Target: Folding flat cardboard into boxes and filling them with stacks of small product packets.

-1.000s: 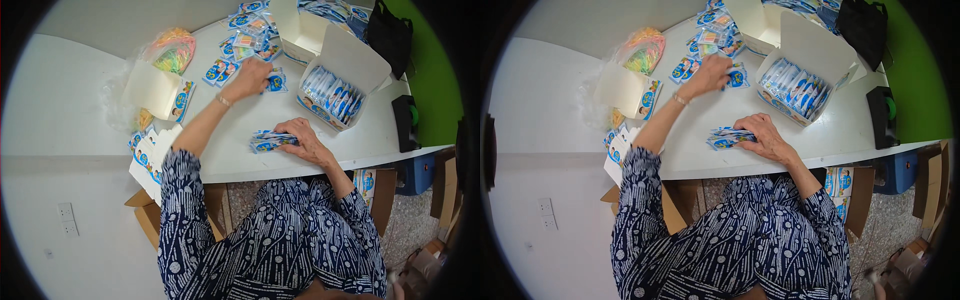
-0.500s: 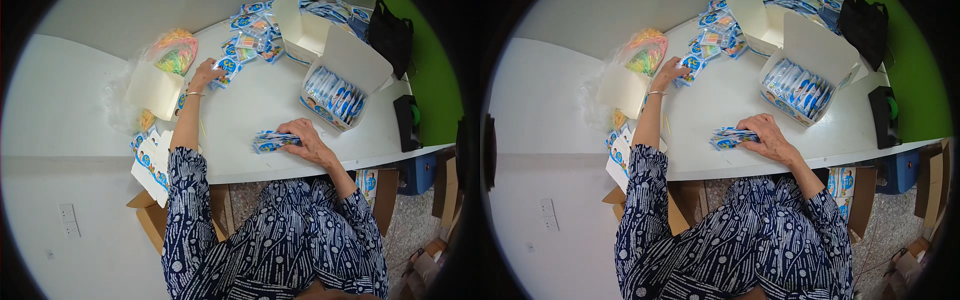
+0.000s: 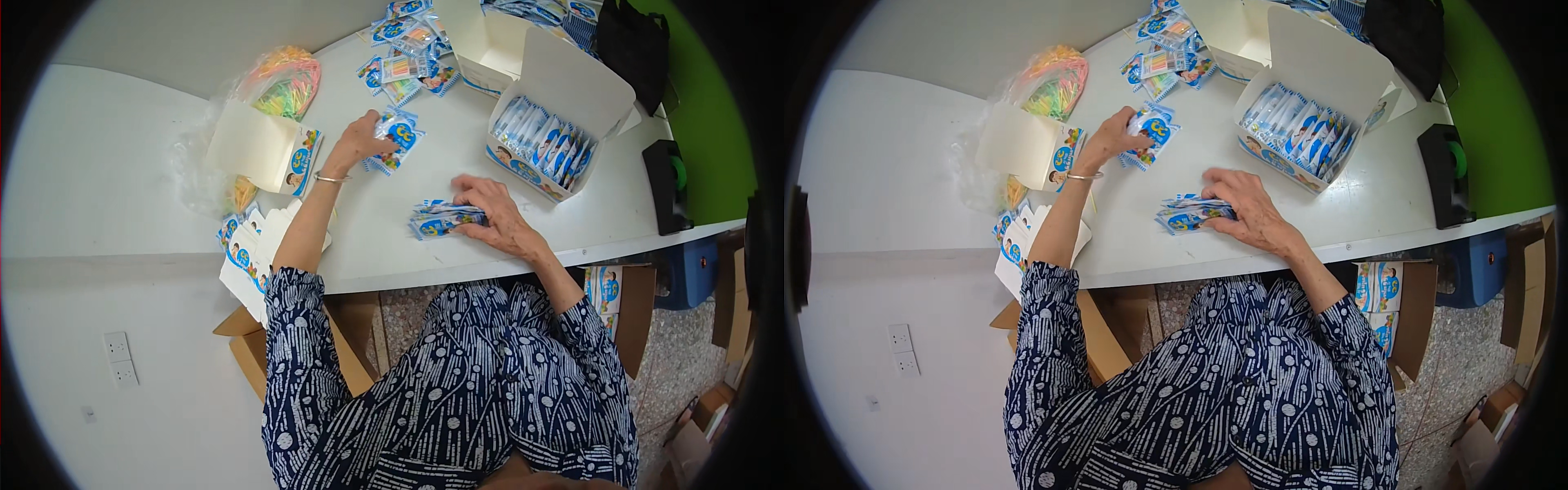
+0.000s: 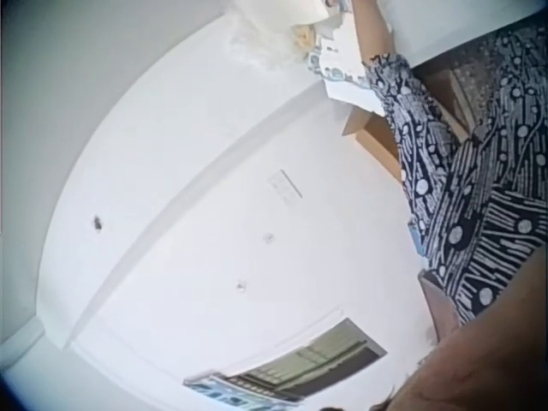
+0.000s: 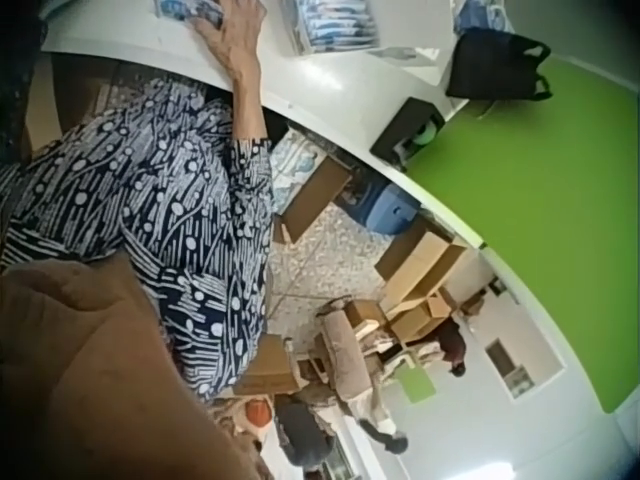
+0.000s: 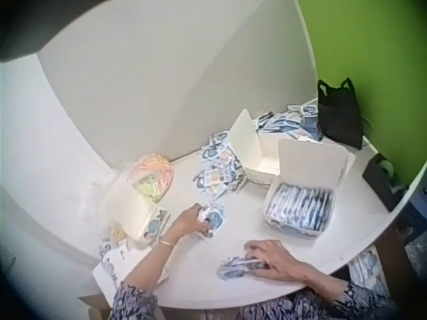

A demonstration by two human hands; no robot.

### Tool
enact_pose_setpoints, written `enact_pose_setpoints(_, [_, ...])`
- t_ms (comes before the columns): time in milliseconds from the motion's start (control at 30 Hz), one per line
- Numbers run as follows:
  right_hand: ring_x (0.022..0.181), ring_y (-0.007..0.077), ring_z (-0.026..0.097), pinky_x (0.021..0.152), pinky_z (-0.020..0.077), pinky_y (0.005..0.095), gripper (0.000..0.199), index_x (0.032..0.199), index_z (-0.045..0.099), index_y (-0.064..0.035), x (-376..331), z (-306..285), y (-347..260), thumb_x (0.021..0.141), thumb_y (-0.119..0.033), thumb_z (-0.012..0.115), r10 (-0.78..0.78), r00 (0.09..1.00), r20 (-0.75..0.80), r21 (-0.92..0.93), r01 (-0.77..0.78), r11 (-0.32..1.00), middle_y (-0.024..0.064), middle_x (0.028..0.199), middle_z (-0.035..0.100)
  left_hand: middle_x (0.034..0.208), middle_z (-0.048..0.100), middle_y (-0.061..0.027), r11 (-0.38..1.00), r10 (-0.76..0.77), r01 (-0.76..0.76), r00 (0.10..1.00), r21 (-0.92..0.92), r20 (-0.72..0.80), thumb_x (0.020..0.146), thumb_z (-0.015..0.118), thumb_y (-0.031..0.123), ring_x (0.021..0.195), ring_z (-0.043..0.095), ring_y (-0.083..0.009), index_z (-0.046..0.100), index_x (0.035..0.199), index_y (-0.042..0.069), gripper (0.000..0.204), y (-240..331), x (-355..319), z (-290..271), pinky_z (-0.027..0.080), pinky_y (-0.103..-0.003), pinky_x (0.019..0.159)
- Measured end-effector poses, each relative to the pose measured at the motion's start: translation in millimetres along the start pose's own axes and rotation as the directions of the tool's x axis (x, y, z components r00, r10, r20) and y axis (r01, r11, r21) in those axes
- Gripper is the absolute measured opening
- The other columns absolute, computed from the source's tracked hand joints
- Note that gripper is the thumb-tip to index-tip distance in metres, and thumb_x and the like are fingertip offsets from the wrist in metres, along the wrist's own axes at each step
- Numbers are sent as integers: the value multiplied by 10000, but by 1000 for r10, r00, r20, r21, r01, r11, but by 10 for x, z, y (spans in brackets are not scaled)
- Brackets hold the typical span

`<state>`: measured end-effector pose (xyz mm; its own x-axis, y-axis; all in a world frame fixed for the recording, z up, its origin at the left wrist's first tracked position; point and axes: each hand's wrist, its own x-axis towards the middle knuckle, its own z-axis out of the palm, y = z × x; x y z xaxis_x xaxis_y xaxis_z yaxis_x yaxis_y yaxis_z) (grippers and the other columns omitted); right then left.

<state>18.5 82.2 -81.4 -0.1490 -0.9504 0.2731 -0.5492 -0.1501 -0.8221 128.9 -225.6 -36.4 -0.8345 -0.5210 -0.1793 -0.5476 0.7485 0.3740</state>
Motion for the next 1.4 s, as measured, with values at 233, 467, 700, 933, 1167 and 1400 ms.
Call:
enact_pose_setpoints(233, [1399,415,258,1152,244,449,754,1307,373,-69,-37,77,104,704,-223,800,48,980,-193,-52,-59,997,240,1539,190,1176,587,-197,902,423,-423,906,-90,-26,759,721,155,957,610,-363,398,1321,112,650,751,-634,381,482,-428,830])
enact_pose_setpoints(467, [1385,398,299,1161,265,457,1099,1443,191,-30,-1,35,-28,604,-215,876,180,974,-139,149,-159,976,249,1491,261,1233,579,-159,821,470,-408,880,-400,65,799,696,115,1053,613,-315,355,1388,82,681,793,-954,305,494,-394,897])
enact_pose_setpoints(700, [1341,396,369,1138,302,458,1073,1443,192,-22,1,9,-15,638,-257,862,245,969,-34,134,-238,962,255,1441,319,1265,555,-120,406,-43,-74,994,-911,-100,1016,443,342,1166,520,-218,448,1316,35,430,579,-1119,763,435,-342,981])
enact_pose_setpoints(933, [1344,379,358,1130,287,429,1087,1419,150,16,-36,19,32,640,-237,864,155,984,-91,170,-138,976,264,1384,364,1348,403,-144,255,-86,-269,950,-929,-299,1022,297,498,1187,438,-200,337,1398,15,613,1139,-1150,939,343,-328,1047])
enact_pose_setpoints(1167, [1188,336,479,1046,365,401,919,1291,251,2,-58,46,47,643,-201,870,150,984,-100,176,-131,976,224,1228,451,1357,443,-155,468,176,-169,980,-867,-95,1000,188,577,1249,424,-233,231,1462,46,705,804,-1043,763,328,-371,1069])
enact_pose_setpoints(1400, [1124,318,498,1003,382,380,868,1265,258,-19,-89,16,40,660,-190,857,138,987,-83,148,-124,981,215,1167,464,1133,624,-128,862,-37,-165,923,-479,-384,916,575,483,1072,566,-236,554,1218,-14,581,318,309,59,442,-373,922])
